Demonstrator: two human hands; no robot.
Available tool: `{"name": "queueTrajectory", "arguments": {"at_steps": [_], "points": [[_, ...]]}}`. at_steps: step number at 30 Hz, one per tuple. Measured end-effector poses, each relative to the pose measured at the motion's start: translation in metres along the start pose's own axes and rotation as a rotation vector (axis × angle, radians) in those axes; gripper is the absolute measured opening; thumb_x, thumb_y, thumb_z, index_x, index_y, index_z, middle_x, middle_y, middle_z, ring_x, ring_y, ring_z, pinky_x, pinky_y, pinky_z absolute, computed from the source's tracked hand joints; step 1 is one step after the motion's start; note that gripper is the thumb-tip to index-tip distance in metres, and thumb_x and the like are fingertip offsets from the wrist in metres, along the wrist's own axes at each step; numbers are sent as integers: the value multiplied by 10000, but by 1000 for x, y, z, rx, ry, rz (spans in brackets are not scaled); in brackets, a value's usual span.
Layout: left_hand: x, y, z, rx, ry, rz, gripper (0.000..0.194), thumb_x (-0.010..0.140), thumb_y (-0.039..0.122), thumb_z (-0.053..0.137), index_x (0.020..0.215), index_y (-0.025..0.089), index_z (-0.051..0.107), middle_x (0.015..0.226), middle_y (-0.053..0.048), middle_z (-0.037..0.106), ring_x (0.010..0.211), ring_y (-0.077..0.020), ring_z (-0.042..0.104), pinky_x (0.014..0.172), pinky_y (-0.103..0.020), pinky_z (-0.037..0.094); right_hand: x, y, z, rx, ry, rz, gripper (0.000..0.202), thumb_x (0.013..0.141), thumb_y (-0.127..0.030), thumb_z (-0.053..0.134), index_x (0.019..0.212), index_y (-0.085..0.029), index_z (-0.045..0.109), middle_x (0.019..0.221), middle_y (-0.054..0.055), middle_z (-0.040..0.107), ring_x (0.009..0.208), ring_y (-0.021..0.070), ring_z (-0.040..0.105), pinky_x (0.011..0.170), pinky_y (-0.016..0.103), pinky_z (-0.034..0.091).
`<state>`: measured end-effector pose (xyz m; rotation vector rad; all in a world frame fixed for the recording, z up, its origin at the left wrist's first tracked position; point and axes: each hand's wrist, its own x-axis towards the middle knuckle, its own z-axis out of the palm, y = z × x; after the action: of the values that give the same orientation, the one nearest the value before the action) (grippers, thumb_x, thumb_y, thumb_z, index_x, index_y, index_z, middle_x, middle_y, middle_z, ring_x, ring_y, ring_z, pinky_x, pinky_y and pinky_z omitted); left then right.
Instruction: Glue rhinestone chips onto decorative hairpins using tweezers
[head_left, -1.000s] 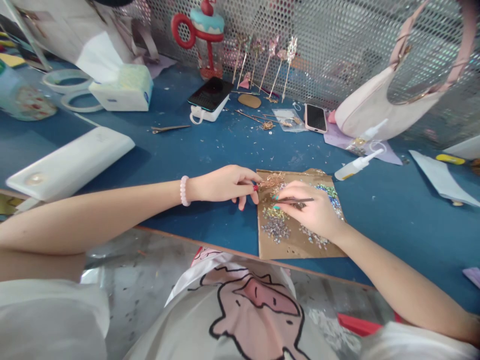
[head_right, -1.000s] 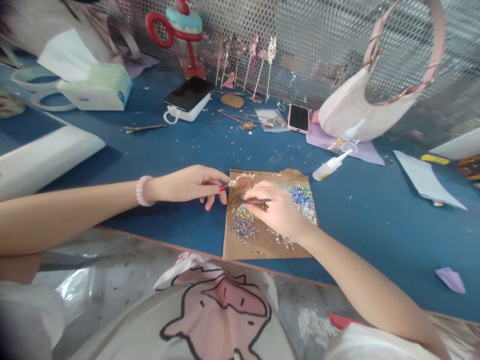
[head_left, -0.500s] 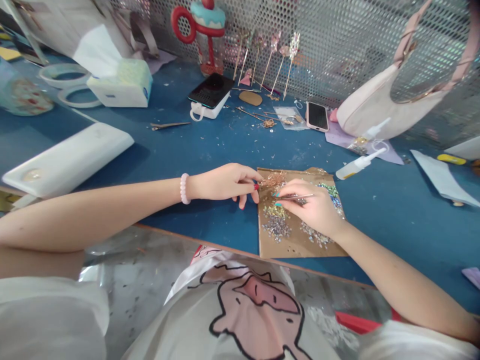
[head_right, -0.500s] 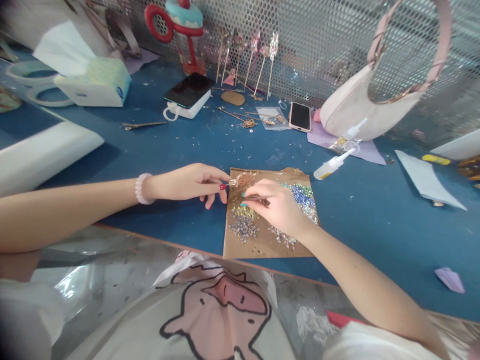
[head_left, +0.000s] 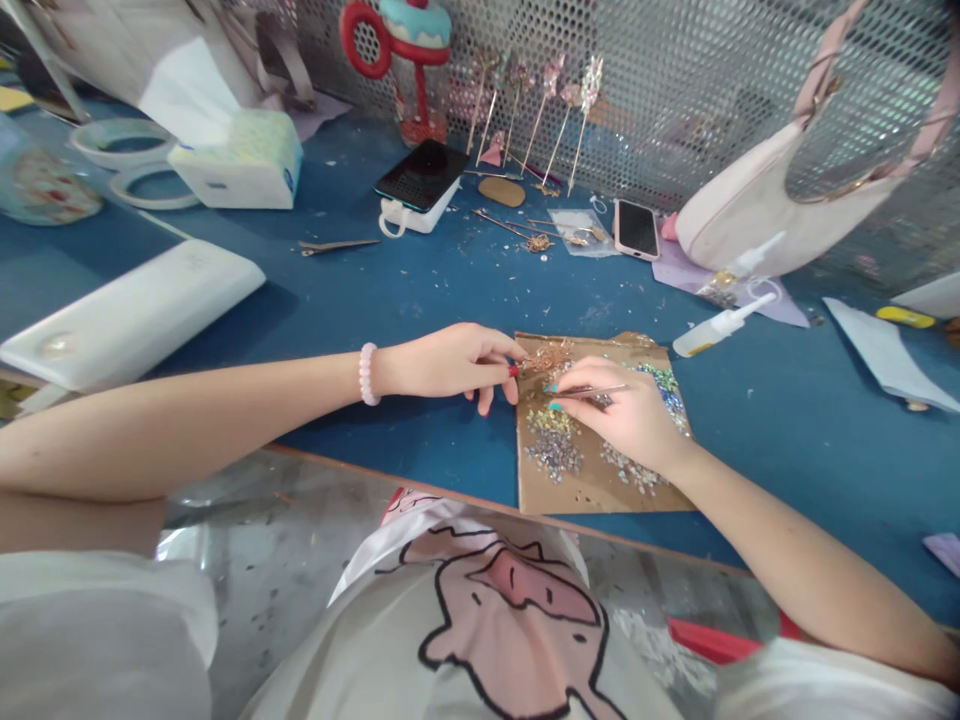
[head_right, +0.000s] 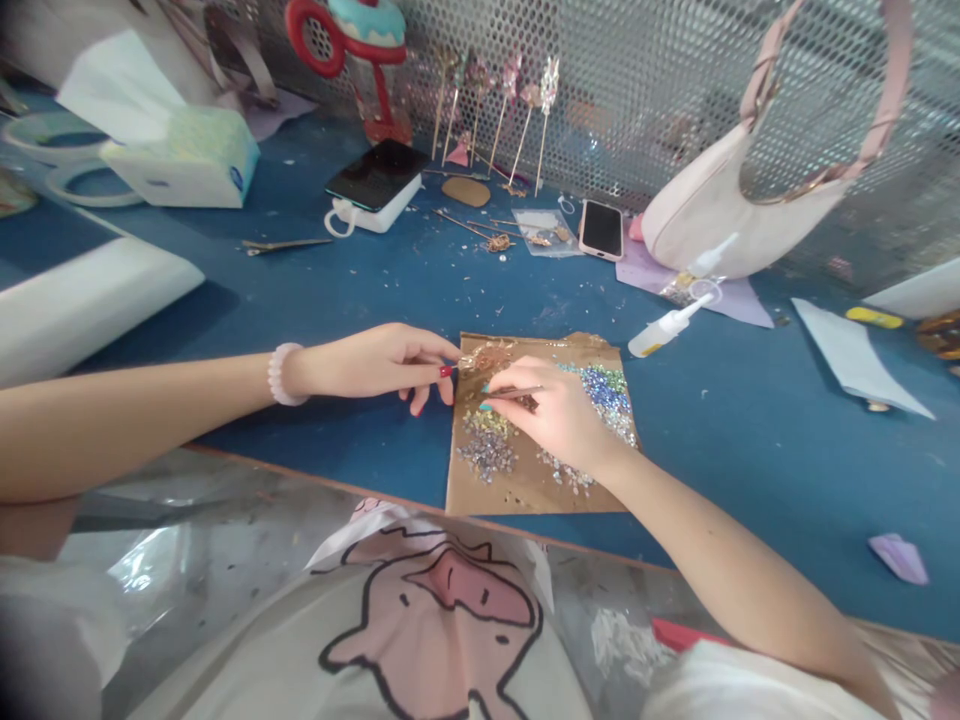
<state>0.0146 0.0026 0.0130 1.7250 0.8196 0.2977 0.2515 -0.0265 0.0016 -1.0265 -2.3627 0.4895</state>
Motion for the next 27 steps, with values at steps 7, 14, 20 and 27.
{"name": "queueTrajectory", "arguments": {"at_steps": [7, 14, 20, 27], "points": [[1, -1, 0, 4, 0, -4, 364, 861, 160, 420, 1212, 98, 496, 919, -72, 696, 538, -86, 622, 481, -170, 458, 0, -1, 0, -7, -10, 10, 49, 822, -255, 608, 851, -219, 621, 834, 17, 630, 734, 126, 602, 676, 272, 476], [-1, 2, 0, -4, 1, 8, 326, 870, 163, 435, 1177, 84, 512, 914, -76, 700, 529, -84, 620, 472, -168, 461, -2, 0, 1, -6, 14, -1, 56, 813, -254, 619, 859, -222, 623, 863, 22, 644, 786, 138, 618, 707, 279, 485], [2, -2, 0, -38, 78, 3, 332, 868, 146, 440, 1191, 94, 498, 960, -87, 708, 525, -76, 635, 467, -154, 463, -1, -1, 0, -29, 1, 2, 54, 819, -259, 609, 854, -226, 630, 837, 21, 645, 749, 137, 611, 683, 283, 481], [3, -2, 1, -58, 94, -25, 359, 870, 145, 446, 1220, 81, 497, 1022, -102, 699, 538, -88, 654, 482, -167, 478, -2, -2, 2, -9, 10, -36, 67, 841, -273, 584, 860, -230, 631, 854, 22, 656, 776, 134, 620, 686, 274, 490]]}}
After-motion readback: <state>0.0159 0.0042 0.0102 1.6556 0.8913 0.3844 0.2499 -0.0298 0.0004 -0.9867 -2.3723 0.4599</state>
